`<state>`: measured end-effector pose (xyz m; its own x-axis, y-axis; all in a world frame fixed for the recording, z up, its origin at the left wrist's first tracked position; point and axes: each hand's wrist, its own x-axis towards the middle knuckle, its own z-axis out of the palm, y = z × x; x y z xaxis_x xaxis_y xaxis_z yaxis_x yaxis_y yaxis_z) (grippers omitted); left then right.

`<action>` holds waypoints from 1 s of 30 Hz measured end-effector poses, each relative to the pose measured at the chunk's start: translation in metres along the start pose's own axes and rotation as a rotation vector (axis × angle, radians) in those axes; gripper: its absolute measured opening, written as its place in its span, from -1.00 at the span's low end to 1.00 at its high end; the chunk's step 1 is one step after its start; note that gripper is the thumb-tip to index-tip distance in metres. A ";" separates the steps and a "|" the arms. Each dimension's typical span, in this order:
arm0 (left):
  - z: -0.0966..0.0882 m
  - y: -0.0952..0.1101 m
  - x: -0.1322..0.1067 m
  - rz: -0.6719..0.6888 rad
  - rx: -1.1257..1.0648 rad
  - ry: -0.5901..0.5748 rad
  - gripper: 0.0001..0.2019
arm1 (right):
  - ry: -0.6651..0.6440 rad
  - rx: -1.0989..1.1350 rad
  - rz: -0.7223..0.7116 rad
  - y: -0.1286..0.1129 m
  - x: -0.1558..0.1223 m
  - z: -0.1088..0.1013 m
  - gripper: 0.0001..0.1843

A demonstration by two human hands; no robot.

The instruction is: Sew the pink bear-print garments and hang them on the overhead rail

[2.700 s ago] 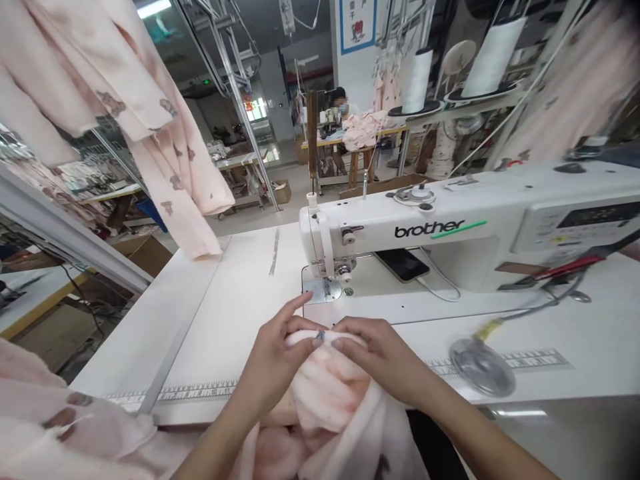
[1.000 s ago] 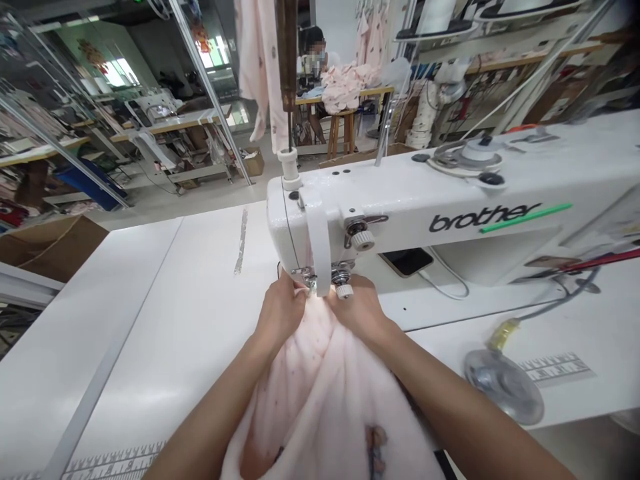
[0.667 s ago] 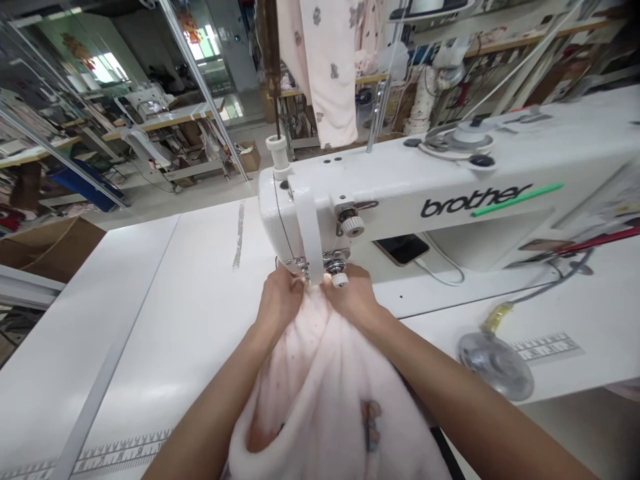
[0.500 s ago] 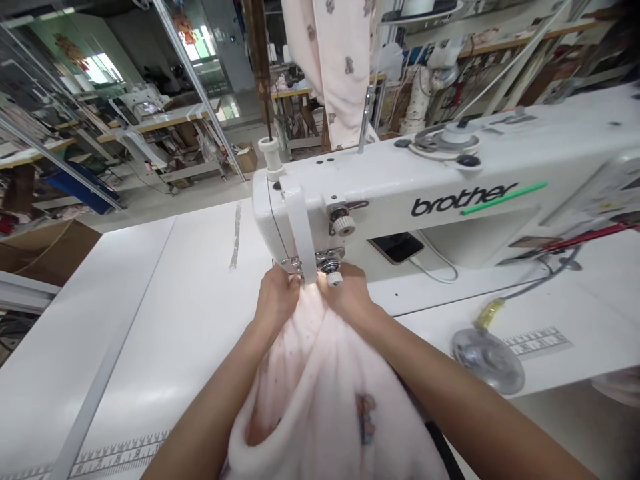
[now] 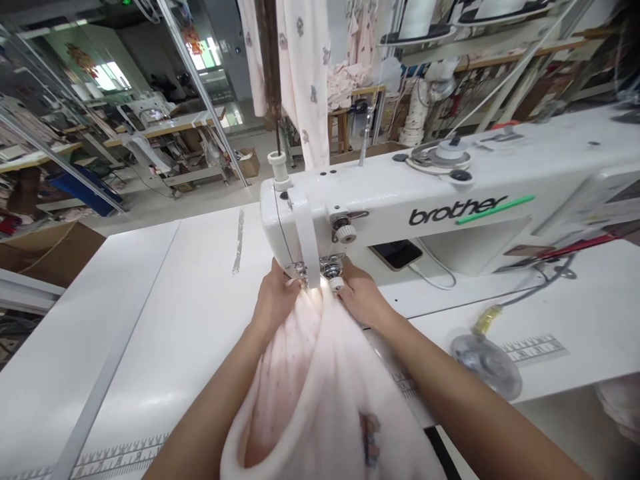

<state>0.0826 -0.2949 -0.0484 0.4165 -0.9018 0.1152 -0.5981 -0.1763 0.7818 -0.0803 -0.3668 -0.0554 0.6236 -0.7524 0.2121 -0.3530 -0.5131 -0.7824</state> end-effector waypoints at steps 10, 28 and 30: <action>0.003 -0.015 0.004 -0.040 0.039 -0.018 -0.75 | 0.000 0.037 0.062 -0.004 0.003 0.000 -0.76; -0.007 0.016 -0.003 -0.090 0.297 -0.165 -0.80 | -0.123 -0.112 0.055 -0.001 0.004 0.002 -0.82; -0.016 0.022 -0.014 -0.102 0.318 -0.165 -0.71 | -0.119 -0.156 0.042 0.004 0.002 0.003 -0.86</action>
<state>0.0744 -0.2803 -0.0228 0.3842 -0.9202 -0.0745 -0.7527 -0.3589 0.5519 -0.0784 -0.3696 -0.0596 0.6805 -0.7254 0.1031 -0.4787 -0.5467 -0.6870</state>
